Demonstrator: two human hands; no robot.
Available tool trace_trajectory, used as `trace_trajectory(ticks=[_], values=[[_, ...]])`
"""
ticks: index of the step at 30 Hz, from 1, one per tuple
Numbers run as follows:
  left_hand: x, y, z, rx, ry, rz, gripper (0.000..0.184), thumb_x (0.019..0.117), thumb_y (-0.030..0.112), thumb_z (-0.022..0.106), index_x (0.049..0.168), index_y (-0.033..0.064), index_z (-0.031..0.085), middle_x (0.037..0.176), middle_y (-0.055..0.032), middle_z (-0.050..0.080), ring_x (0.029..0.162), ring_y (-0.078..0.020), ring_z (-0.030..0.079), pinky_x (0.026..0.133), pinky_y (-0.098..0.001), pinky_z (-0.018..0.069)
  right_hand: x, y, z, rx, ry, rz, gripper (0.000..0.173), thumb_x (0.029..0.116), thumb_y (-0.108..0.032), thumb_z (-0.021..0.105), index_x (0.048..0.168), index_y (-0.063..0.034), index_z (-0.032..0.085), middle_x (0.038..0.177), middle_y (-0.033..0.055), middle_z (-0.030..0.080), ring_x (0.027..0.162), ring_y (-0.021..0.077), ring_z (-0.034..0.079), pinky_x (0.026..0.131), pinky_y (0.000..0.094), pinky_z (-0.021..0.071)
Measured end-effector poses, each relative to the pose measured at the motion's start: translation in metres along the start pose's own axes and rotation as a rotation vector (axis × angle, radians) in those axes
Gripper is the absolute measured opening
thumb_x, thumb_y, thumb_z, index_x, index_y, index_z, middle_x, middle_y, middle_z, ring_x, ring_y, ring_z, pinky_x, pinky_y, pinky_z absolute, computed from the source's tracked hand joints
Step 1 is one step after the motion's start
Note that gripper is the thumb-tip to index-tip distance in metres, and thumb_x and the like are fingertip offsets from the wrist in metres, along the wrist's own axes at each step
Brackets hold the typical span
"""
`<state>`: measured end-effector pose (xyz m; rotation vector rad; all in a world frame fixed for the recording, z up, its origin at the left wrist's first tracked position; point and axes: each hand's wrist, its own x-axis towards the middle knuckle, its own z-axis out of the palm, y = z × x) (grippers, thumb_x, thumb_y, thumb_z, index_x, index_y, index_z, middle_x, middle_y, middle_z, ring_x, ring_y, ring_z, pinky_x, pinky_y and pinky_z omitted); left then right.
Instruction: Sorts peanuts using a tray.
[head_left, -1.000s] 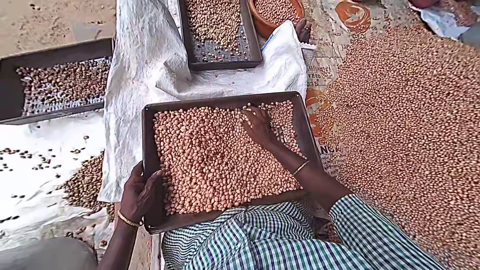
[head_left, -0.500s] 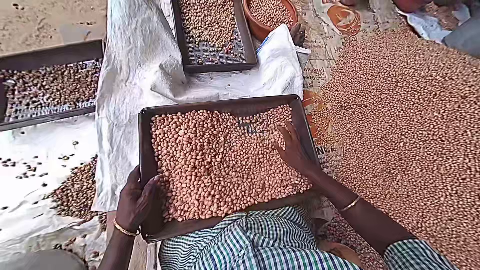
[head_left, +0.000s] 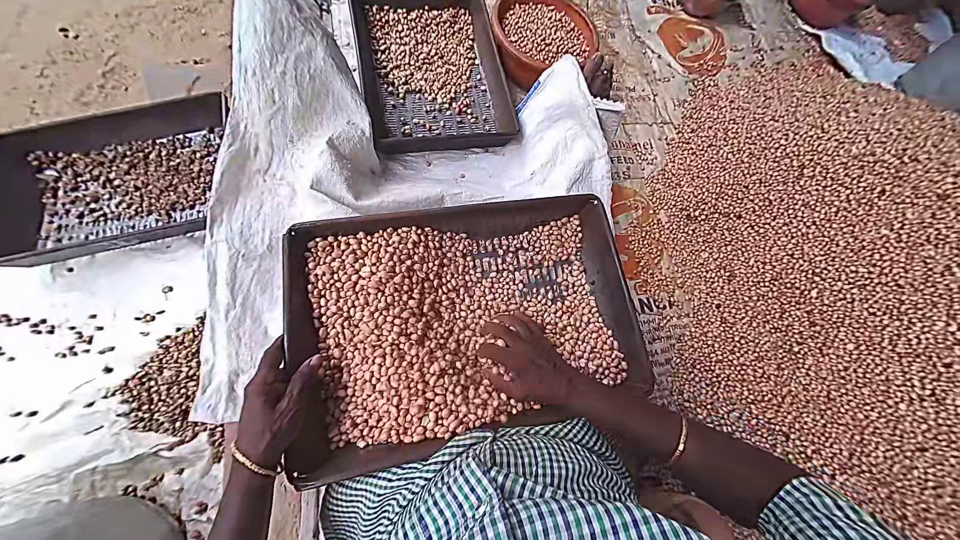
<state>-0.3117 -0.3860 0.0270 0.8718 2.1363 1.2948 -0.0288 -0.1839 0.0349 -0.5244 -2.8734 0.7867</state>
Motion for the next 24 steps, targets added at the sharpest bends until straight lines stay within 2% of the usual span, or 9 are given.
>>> trace_trajectory(ticks=[2,5,8,11,13,16,19,22,24], values=[[0.000,0.001,0.002,0.019,-0.007,-0.010,0.057,0.0975,0.018,0.054,0.145,-0.0111,0.038,0.111,-0.0111,0.065,0.082,0.0115,0.060,0.075,-0.0089,0.0498,-0.020,0.026,-0.023,-0.084,-0.013,0.213,0.038,0.0838,-0.011,0.073,0.120,-0.0027,0.071,0.142,0.0293,0.056,0.136,0.0554,0.045,0.113,0.0703,0.0290],[0.001,0.002,0.004,0.014,-0.025,0.002,0.058,0.0979,0.018,0.053,0.145,-0.0117,0.037,0.114,-0.0130,0.065,0.085,0.0112,0.061,0.077,-0.0089,0.0500,-0.003,0.080,-0.035,-0.156,0.171,0.421,0.043,0.0953,-0.012,0.066,0.133,0.0071,0.061,0.151,0.0343,0.043,0.138,0.0556,0.043,0.115,0.0640,0.0316],[0.002,-0.003,0.002,0.046,-0.020,0.034,0.059,0.0968,0.021,0.052,0.144,-0.0117,0.040,0.113,-0.0140,0.065,0.086,0.0101,0.060,0.077,-0.0097,0.0492,0.054,0.106,-0.021,-0.131,0.377,0.328,0.043,0.0917,-0.003,0.066,0.134,0.0039,0.061,0.147,0.0317,0.048,0.132,0.0560,0.047,0.108,0.0640,0.0384],[0.003,-0.006,-0.002,0.044,-0.003,0.047,0.056,0.0971,0.020,0.053,0.142,-0.0114,0.042,0.111,-0.0108,0.066,0.085,0.0120,0.060,0.077,-0.0081,0.0493,0.110,0.074,0.004,-0.011,0.379,0.197,0.038,0.0933,-0.006,0.066,0.131,-0.0065,0.068,0.138,0.0259,0.058,0.129,0.0523,0.050,0.104,0.0648,0.0405],[0.003,-0.004,-0.002,0.043,-0.001,0.048,0.056,0.0969,0.020,0.053,0.142,-0.0118,0.042,0.111,-0.0109,0.065,0.085,0.0124,0.060,0.076,-0.0074,0.0492,0.122,0.038,0.018,0.115,0.288,0.093,0.033,0.0941,-0.009,0.066,0.126,-0.0059,0.072,0.134,0.0227,0.063,0.129,0.0479,0.053,0.106,0.0630,0.0395],[0.004,-0.001,-0.003,0.068,-0.008,0.030,0.056,0.0971,0.020,0.052,0.142,-0.0123,0.043,0.114,-0.0149,0.065,0.087,0.0094,0.060,0.078,-0.0102,0.0495,0.091,0.008,0.025,0.283,0.091,-0.152,0.028,0.0946,-0.013,0.063,0.117,-0.0007,0.075,0.127,0.0221,0.068,0.125,0.0442,0.059,0.107,0.0593,0.0412],[0.006,0.000,-0.003,0.094,-0.023,0.019,0.055,0.0980,0.020,0.051,0.143,-0.0101,0.043,0.112,-0.0153,0.065,0.085,0.0061,0.061,0.077,-0.0137,0.0504,0.038,0.032,0.005,0.178,-0.033,-0.330,0.027,0.0880,-0.016,0.063,0.108,-0.0059,0.077,0.128,0.0215,0.068,0.127,0.0475,0.057,0.106,0.0656,0.0392],[0.004,0.003,-0.001,0.111,-0.042,-0.025,0.053,0.1010,0.019,0.050,0.147,-0.0048,0.040,0.109,-0.0150,0.066,0.081,0.0027,0.060,0.075,-0.0182,0.0506,0.000,0.081,-0.036,-0.090,-0.072,-0.154,0.025,0.0896,-0.017,0.068,0.112,-0.0128,0.078,0.138,0.0218,0.062,0.137,0.0516,0.047,0.109,0.0731,0.0297],[0.004,0.006,-0.002,0.124,-0.051,-0.055,0.050,0.1030,0.017,0.050,0.148,-0.0024,0.039,0.106,-0.0135,0.065,0.078,0.0018,0.059,0.074,-0.0200,0.0504,-0.015,0.094,-0.060,-0.183,-0.059,-0.078,0.029,0.0925,-0.015,0.064,0.118,-0.0160,0.078,0.148,0.0254,0.053,0.140,0.0611,0.034,0.108,0.0789,0.0228]])
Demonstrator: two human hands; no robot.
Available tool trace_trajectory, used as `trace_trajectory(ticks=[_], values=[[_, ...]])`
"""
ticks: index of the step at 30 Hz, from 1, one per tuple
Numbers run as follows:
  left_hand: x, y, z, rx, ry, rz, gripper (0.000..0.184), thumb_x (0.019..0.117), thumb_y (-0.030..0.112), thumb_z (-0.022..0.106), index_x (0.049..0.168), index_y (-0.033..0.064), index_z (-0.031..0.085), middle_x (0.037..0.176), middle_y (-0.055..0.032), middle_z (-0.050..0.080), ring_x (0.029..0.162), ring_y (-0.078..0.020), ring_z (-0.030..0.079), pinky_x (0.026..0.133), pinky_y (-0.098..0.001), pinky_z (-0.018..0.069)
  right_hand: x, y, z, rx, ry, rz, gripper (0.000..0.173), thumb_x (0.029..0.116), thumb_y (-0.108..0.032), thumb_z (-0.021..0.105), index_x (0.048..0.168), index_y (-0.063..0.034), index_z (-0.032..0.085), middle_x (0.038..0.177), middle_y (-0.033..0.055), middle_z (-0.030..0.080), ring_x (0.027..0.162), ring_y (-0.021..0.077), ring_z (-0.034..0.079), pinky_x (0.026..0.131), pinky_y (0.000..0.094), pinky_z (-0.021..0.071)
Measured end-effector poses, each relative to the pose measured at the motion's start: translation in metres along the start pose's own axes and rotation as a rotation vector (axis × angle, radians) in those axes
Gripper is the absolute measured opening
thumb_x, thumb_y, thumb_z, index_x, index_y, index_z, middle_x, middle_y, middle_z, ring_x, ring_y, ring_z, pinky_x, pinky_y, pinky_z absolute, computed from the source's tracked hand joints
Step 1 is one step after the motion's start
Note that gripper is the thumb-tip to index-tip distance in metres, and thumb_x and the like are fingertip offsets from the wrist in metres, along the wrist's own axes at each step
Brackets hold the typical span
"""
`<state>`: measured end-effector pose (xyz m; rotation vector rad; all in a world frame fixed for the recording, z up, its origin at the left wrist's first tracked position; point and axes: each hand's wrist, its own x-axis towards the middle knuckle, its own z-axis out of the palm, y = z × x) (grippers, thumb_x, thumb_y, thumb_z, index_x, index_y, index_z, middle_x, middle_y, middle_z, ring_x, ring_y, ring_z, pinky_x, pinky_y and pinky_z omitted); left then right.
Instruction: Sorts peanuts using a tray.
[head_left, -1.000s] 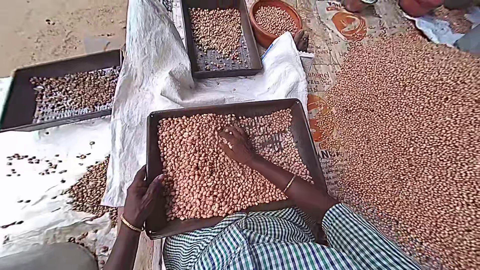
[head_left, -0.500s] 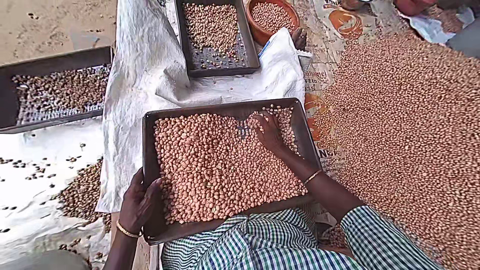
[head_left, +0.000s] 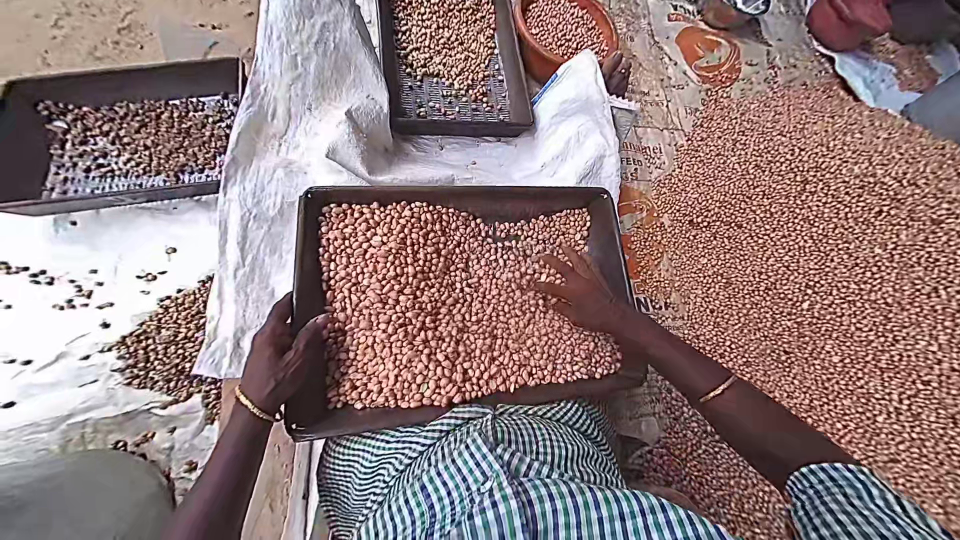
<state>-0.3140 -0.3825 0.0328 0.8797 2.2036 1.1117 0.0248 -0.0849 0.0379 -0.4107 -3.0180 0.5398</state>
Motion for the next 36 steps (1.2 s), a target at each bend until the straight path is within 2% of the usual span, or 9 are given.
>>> trace_trajectory(ticks=[3,7,12,17,24,28,30,32,36], values=[[0.000,-0.003,0.000,0.020,0.005,-0.018,0.049,0.1034,0.018,0.050,0.148,0.0002,0.040,0.102,-0.0110,0.065,0.075,0.0015,0.059,0.072,-0.0213,0.0512,-0.020,-0.018,-0.010,0.136,0.056,-0.332,0.027,0.1031,-0.022,0.053,0.108,-0.0139,0.078,0.131,0.0176,0.068,0.131,0.0453,0.056,0.109,0.0603,0.0412],[0.003,0.000,0.002,0.067,0.002,0.002,0.053,0.1043,0.023,0.048,0.152,0.0011,0.038,0.112,-0.0205,0.066,0.088,-0.0162,0.065,0.083,-0.0399,0.0526,-0.006,-0.059,0.040,0.662,-0.089,-0.606,0.026,0.1008,-0.010,0.054,0.100,0.0045,0.076,0.109,0.0236,0.074,0.116,0.0398,0.067,0.109,0.0457,0.0457],[0.004,0.008,-0.001,0.080,-0.011,-0.010,0.046,0.1051,0.012,0.050,0.148,-0.0016,0.040,0.115,-0.0234,0.065,0.093,-0.0212,0.065,0.087,-0.0435,0.0521,0.094,-0.071,0.074,0.265,0.177,-0.725,0.015,0.0917,-0.006,0.062,0.089,-0.0040,0.077,0.081,0.0156,0.073,0.072,0.0323,0.072,0.057,0.0455,0.0559],[0.002,0.009,-0.003,0.021,-0.013,-0.046,0.046,0.1055,0.012,0.051,0.149,0.0018,0.040,0.103,-0.0161,0.066,0.079,-0.0104,0.062,0.077,-0.0335,0.0533,0.107,0.007,0.028,0.060,0.188,-0.154,0.024,0.0927,-0.007,0.063,0.111,0.0012,0.076,0.125,0.0242,0.069,0.121,0.0488,0.062,0.103,0.0623,0.0452],[0.001,0.002,0.001,0.022,-0.012,-0.003,0.048,0.1055,0.018,0.049,0.149,0.0003,0.040,0.101,-0.0127,0.065,0.077,-0.0041,0.060,0.075,-0.0273,0.0525,-0.004,-0.044,0.029,0.497,-0.090,-0.202,0.034,0.0980,-0.030,0.060,0.112,-0.0040,0.077,0.130,0.0190,0.068,0.126,0.0435,0.059,0.110,0.0590,0.0384],[0.004,0.000,-0.001,0.039,-0.011,0.013,0.050,0.1024,0.017,0.053,0.147,-0.0004,0.041,0.106,-0.0167,0.065,0.081,-0.0089,0.062,0.078,-0.0325,0.0529,0.052,-0.094,0.071,0.496,-0.025,-0.581,0.027,0.0980,-0.025,0.059,0.110,-0.0134,0.079,0.122,0.0191,0.072,0.116,0.0459,0.064,0.102,0.0616,0.0446],[0.004,0.001,-0.001,0.034,0.000,0.012,0.050,0.1003,0.016,0.056,0.146,0.0001,0.043,0.107,-0.0146,0.065,0.081,-0.0062,0.061,0.077,-0.0290,0.0527,0.098,-0.091,0.078,0.346,0.085,-0.640,0.026,0.0850,-0.010,0.069,0.109,-0.0127,0.080,0.115,0.0186,0.074,0.109,0.0428,0.069,0.094,0.0621,0.0506],[0.004,-0.001,-0.003,0.024,-0.004,0.012,0.049,0.1008,0.014,0.055,0.146,0.0006,0.043,0.106,-0.0137,0.064,0.080,-0.0054,0.061,0.076,-0.0284,0.0526,0.126,-0.068,0.071,0.162,0.200,-0.518,0.031,0.0784,-0.009,0.075,0.109,-0.0125,0.080,0.119,0.0192,0.073,0.110,0.0432,0.069,0.093,0.0661,0.0495],[0.003,0.001,-0.004,0.011,-0.016,0.015,0.048,0.1021,0.013,0.054,0.147,-0.0004,0.042,0.109,-0.0151,0.064,0.083,-0.0057,0.062,0.079,-0.0285,0.0529,0.099,0.005,0.032,0.061,0.235,-0.120,0.025,0.0896,-0.014,0.066,0.110,-0.0044,0.077,0.126,0.0237,0.069,0.118,0.0506,0.062,0.096,0.0686,0.0449]])
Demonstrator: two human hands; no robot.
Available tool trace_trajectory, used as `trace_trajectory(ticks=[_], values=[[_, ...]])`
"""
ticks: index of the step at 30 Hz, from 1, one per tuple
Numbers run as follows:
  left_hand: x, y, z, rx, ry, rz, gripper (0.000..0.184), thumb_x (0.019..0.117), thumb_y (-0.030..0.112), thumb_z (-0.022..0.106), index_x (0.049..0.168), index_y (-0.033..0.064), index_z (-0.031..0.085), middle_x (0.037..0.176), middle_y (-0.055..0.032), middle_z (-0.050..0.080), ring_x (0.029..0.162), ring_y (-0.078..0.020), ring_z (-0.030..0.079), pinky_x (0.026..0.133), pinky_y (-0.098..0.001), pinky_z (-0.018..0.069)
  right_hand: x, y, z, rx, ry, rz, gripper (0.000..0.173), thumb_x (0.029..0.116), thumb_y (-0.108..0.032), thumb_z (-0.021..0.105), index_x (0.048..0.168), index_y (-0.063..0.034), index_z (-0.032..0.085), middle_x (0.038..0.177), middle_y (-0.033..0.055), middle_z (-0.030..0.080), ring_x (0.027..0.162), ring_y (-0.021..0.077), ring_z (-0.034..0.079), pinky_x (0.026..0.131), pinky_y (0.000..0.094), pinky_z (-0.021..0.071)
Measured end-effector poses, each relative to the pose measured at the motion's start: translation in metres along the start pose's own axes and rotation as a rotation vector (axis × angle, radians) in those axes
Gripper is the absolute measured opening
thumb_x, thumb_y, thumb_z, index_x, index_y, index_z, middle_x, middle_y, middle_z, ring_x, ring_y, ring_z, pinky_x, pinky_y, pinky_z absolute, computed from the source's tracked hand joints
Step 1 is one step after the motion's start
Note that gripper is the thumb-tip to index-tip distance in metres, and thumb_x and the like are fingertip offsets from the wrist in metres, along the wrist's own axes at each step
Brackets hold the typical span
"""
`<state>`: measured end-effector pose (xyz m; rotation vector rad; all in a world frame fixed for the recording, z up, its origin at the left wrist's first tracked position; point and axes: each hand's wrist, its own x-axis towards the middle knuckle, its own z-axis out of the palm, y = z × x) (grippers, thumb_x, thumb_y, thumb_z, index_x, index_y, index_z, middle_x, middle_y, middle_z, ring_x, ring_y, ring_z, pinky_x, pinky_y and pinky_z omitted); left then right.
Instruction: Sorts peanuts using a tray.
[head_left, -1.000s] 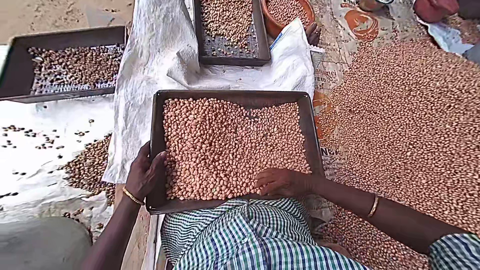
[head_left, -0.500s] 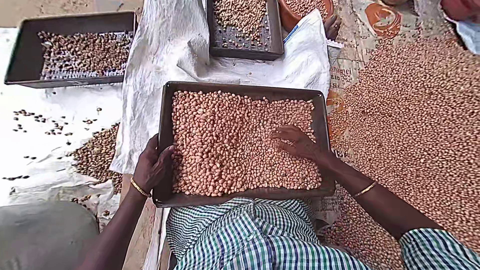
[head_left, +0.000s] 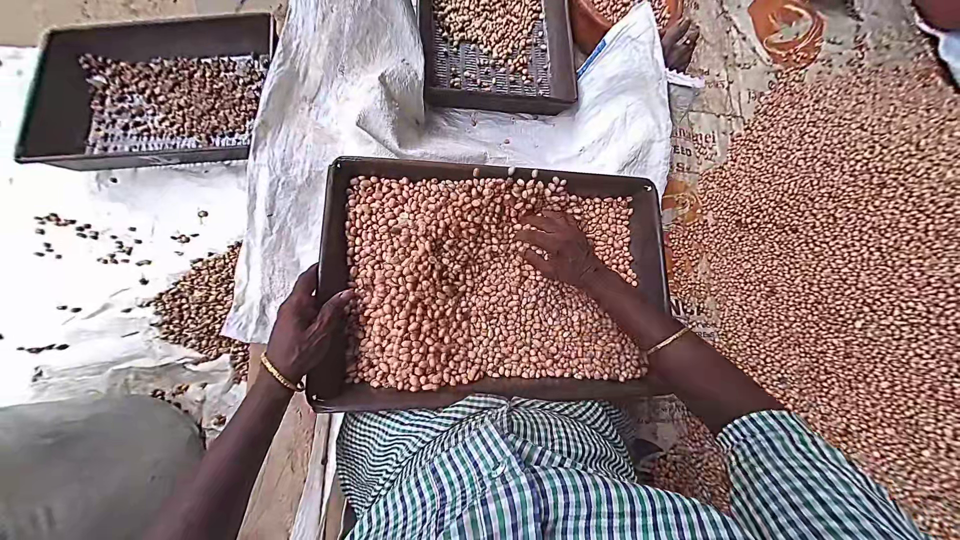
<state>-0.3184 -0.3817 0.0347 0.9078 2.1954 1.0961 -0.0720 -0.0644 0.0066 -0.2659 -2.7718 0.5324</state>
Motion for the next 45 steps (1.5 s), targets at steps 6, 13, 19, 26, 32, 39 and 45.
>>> trace_trajectory(ticks=[6,13,19,26,32,39,45], values=[[0.000,0.000,0.004,0.016,-0.009,0.029,0.054,0.1011,0.023,0.052,0.148,-0.0014,0.040,0.110,-0.0158,0.065,0.084,-0.0056,0.062,0.080,-0.0296,0.0531,-0.091,-0.056,-0.018,0.468,-0.310,-0.107,0.036,0.0985,-0.035,0.059,0.114,-0.0077,0.077,0.133,0.0206,0.066,0.127,0.0444,0.058,0.107,0.0600,0.0410],[0.002,-0.001,0.000,0.006,-0.008,-0.006,0.047,0.1031,0.017,0.051,0.146,0.0007,0.041,0.094,-0.0056,0.064,0.072,0.0035,0.059,0.071,-0.0184,0.0523,0.017,-0.071,0.055,0.162,0.038,-0.403,0.020,0.0868,-0.019,0.071,0.103,-0.0145,0.081,0.115,0.0161,0.075,0.107,0.0398,0.071,0.092,0.0599,0.0525],[0.001,-0.001,0.001,-0.041,-0.009,-0.002,0.046,0.1036,0.015,0.051,0.146,0.0000,0.041,0.093,-0.0051,0.063,0.070,0.0038,0.059,0.069,-0.0178,0.0521,-0.042,-0.035,-0.022,-0.098,-0.196,0.361,0.039,0.0981,-0.025,0.064,0.134,-0.0110,0.068,0.147,0.0246,0.054,0.133,0.0534,0.049,0.104,0.0706,0.0354],[0.002,-0.002,0.003,-0.021,0.005,0.052,0.051,0.1015,0.023,0.050,0.144,-0.0049,0.042,0.096,-0.0030,0.064,0.074,0.0096,0.058,0.071,-0.0124,0.0503,-0.048,-0.059,-0.087,0.208,-0.251,0.415,0.027,0.1026,-0.008,0.055,0.121,0.0002,0.073,0.140,0.0221,0.061,0.128,0.0397,0.060,0.106,0.0511,0.0471],[0.002,-0.005,0.005,-0.081,0.029,0.060,0.052,0.1012,0.022,0.052,0.144,-0.0060,0.043,0.099,-0.0028,0.066,0.077,0.0116,0.059,0.073,-0.0093,0.0501,0.038,0.041,-0.020,0.348,0.051,0.136,0.033,0.1054,-0.009,0.049,0.129,0.0079,0.066,0.130,0.0227,0.067,0.123,0.0317,0.066,0.110,0.0391,0.0461],[0.004,-0.003,0.003,-0.095,0.041,0.062,0.049,0.1030,0.021,0.046,0.140,-0.0106,0.044,0.102,-0.0025,0.065,0.080,0.0130,0.060,0.075,-0.0083,0.0508,0.066,-0.056,0.052,0.440,-0.105,-0.285,0.032,0.0937,-0.022,0.060,0.109,-0.0003,0.078,0.117,0.0199,0.073,0.113,0.0405,0.067,0.102,0.0563,0.0459],[0.001,-0.001,0.006,-0.067,0.023,0.048,0.062,0.1024,0.023,0.047,0.154,-0.0059,0.029,0.117,-0.0137,0.065,0.086,0.0075,0.062,0.080,-0.0138,0.0521,-0.042,-0.061,-0.011,0.118,-0.260,-0.123,0.023,0.0797,-0.018,0.075,0.101,-0.0117,0.076,0.124,0.0163,0.070,0.126,0.0474,0.058,0.101,0.0707,0.0404]])
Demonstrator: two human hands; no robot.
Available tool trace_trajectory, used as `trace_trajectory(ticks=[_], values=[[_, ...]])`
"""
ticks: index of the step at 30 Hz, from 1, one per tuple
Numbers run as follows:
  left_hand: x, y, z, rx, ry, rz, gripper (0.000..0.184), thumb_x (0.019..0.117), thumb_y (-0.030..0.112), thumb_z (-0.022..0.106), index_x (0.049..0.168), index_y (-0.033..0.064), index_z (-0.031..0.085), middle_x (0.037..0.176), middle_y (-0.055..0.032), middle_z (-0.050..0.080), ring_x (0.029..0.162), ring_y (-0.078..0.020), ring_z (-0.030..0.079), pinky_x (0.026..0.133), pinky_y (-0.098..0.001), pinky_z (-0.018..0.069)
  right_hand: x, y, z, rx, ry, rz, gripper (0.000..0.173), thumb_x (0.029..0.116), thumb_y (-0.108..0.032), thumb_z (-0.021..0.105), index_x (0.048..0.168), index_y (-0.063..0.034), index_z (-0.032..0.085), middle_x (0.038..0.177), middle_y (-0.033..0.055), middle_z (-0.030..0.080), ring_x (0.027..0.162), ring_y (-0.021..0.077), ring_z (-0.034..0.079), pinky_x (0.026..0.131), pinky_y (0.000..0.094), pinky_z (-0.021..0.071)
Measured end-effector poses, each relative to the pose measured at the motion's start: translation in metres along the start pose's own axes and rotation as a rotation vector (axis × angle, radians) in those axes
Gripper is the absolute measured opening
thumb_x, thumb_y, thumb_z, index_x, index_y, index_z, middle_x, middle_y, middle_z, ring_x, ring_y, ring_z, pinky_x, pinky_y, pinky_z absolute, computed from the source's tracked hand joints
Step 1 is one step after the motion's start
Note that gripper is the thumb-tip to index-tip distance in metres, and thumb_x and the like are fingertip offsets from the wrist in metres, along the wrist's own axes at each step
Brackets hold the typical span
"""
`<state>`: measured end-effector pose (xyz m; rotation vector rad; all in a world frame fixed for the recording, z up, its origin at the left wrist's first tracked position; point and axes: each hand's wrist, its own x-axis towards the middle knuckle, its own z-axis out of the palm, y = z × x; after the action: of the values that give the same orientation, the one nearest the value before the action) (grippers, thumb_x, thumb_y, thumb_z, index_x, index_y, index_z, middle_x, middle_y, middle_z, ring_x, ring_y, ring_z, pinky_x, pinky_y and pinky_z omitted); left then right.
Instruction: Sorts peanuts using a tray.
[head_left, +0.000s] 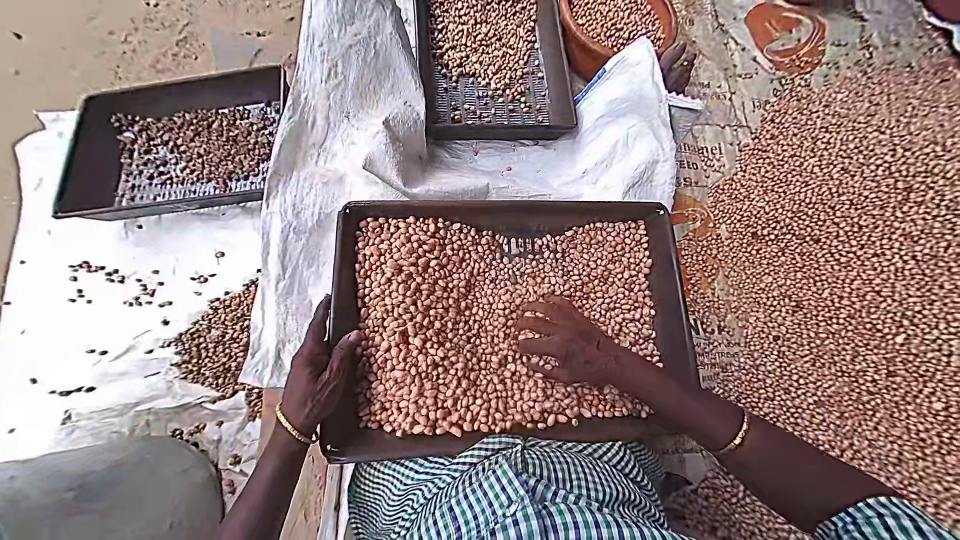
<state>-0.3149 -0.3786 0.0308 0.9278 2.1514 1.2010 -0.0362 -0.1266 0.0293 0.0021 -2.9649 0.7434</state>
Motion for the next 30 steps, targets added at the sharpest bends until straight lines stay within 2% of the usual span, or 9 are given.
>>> trace_trajectory(ticks=[1,4,6,9,11,16,20,25,30], values=[[0.001,-0.001,0.001,0.011,-0.006,0.006,0.064,0.1016,0.023,0.048,0.155,-0.0049,0.029,0.118,-0.0150,0.066,0.087,0.0064,0.063,0.080,-0.0146,0.0521,-0.009,0.017,-0.005,-0.067,0.085,0.067,0.025,0.0751,-0.012,0.074,0.100,-0.0099,0.077,0.123,0.0190,0.071,0.123,0.0487,0.060,0.100,0.0698,0.0425],[0.002,-0.002,0.001,0.005,-0.010,0.020,0.057,0.1017,0.023,0.050,0.149,-0.0073,0.038,0.111,-0.0101,0.067,0.084,0.0090,0.062,0.079,-0.0119,0.0516,0.011,0.074,-0.011,-0.185,0.282,0.133,0.028,0.0812,-0.004,0.067,0.107,-0.0034,0.077,0.126,0.0266,0.067,0.118,0.0531,0.061,0.098,0.0667,0.0460],[0.002,-0.003,0.001,-0.022,0.008,0.011,0.055,0.1015,0.021,0.051,0.146,-0.0077,0.040,0.107,-0.0078,0.066,0.082,0.0091,0.062,0.077,-0.0116,0.0519,0.052,0.092,-0.003,-0.144,0.328,0.084,0.036,0.0822,0.001,0.066,0.116,-0.0053,0.075,0.132,0.0225,0.065,0.117,0.0484,0.062,0.097,0.0615,0.0471],[0.000,-0.003,-0.003,-0.049,0.014,-0.008,0.054,0.1014,0.019,0.050,0.146,-0.0085,0.039,0.106,-0.0054,0.065,0.082,0.0102,0.061,0.077,-0.0108,0.0522,0.112,0.063,0.025,0.054,0.315,0.037,0.036,0.0891,-0.007,0.067,0.124,-0.0096,0.074,0.132,0.0216,0.065,0.121,0.0465,0.060,0.104,0.0613,0.0432],[-0.001,-0.002,-0.004,-0.038,0.010,-0.002,0.054,0.1020,0.021,0.048,0.145,-0.0094,0.039,0.106,-0.0047,0.065,0.082,0.0112,0.061,0.076,-0.0102,0.0523,0.124,0.029,0.039,0.171,0.289,-0.034,0.031,0.0874,-0.012,0.068,0.116,-0.0086,0.077,0.124,0.0220,0.069,0.119,0.0454,0.061,0.104,0.0624,0.0422],[-0.001,-0.002,-0.003,0.028,0.013,0.013,0.056,0.1028,0.025,0.046,0.147,-0.0083,0.039,0.112,-0.0112,0.066,0.084,0.0104,0.061,0.078,-0.0115,0.0514,0.042,-0.021,0.026,0.180,-0.017,-0.090,0.023,0.0865,-0.024,0.069,0.103,-0.0112,0.077,0.128,0.0164,0.068,0.128,0.0456,0.056,0.101,0.0705,0.0391],[0.000,-0.005,0.000,0.014,-0.009,0.041,0.061,0.1014,0.026,0.049,0.150,-0.0074,0.035,0.112,-0.0111,0.066,0.084,0.0096,0.061,0.078,-0.0119,0.0516,-0.013,0.027,-0.002,-0.110,0.127,0.140,0.033,0.0699,-0.007,0.074,0.103,-0.0097,0.078,0.126,0.0219,0.068,0.125,0.0521,0.057,0.099,0.0710,0.0428],[0.001,-0.004,-0.001,0.008,-0.005,0.034,0.061,0.1002,0.025,0.050,0.150,-0.0071,0.035,0.106,-0.0070,0.066,0.081,0.0113,0.059,0.076,-0.0096,0.0499,0.068,0.081,0.007,-0.115,0.361,0.100,0.053,0.0692,0.013,0.068,0.117,-0.0067,0.075,0.136,0.0241,0.063,0.122,0.0520,0.059,0.096,0.0648,0.0467],[0.001,-0.004,-0.004,0.008,0.008,0.046,0.056,0.1024,0.022,0.046,0.147,-0.0110,0.038,0.105,-0.0088,0.065,0.081,0.0117,0.059,0.076,-0.0091,0.0494,0.127,0.015,0.037,0.196,0.232,-0.040,0.033,0.0827,-0.005,0.074,0.116,-0.0063,0.078,0.129,0.0238,0.067,0.123,0.0488,0.059,0.106,0.0623,0.0416]])
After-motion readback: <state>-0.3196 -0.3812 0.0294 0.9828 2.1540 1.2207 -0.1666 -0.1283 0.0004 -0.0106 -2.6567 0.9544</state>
